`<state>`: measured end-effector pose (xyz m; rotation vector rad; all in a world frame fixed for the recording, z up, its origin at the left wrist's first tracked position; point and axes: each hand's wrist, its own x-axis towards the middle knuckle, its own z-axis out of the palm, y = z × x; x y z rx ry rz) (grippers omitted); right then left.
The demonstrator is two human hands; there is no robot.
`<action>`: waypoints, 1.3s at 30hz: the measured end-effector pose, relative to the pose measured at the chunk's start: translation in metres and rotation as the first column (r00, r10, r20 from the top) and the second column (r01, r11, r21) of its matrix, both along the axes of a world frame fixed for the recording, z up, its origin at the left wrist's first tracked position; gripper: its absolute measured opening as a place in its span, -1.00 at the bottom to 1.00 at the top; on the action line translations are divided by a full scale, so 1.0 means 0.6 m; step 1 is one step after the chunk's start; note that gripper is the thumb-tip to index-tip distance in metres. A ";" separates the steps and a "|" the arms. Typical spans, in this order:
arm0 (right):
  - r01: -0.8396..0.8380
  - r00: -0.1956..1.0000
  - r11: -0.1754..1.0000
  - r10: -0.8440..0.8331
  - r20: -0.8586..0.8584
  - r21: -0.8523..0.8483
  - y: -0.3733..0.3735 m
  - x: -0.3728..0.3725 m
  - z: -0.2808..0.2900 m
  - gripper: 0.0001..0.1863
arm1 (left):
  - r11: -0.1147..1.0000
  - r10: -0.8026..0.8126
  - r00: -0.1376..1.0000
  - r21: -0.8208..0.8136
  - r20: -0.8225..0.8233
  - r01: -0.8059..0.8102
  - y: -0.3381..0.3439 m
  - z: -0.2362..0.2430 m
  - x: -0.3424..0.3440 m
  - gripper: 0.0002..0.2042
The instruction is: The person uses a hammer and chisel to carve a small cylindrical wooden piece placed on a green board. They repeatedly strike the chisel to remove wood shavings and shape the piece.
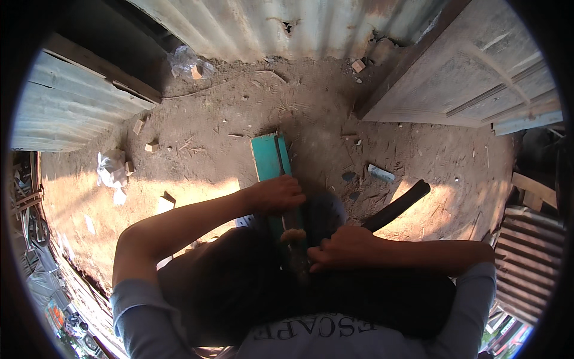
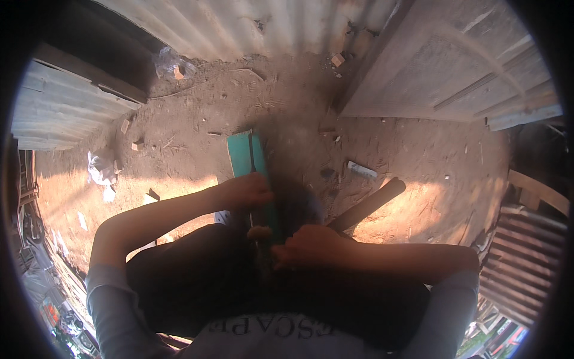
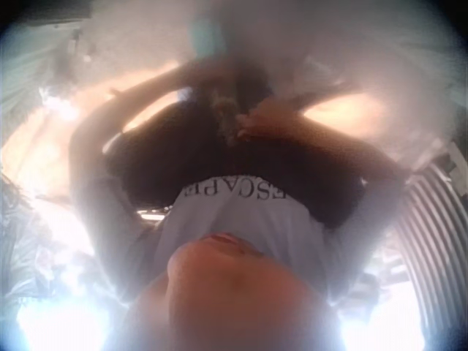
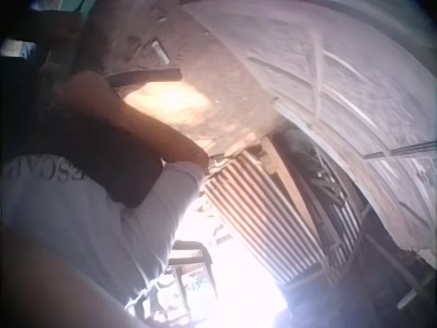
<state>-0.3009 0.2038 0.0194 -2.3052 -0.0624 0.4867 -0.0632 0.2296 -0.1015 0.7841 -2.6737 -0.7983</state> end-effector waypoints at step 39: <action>0.112 0.993 0.992 -0.109 0.044 -0.062 -0.006 -0.032 -0.017 -0.52 | 0.991 -0.044 0.999 0.128 0.021 0.041 -0.019 0.002 0.003 -0.75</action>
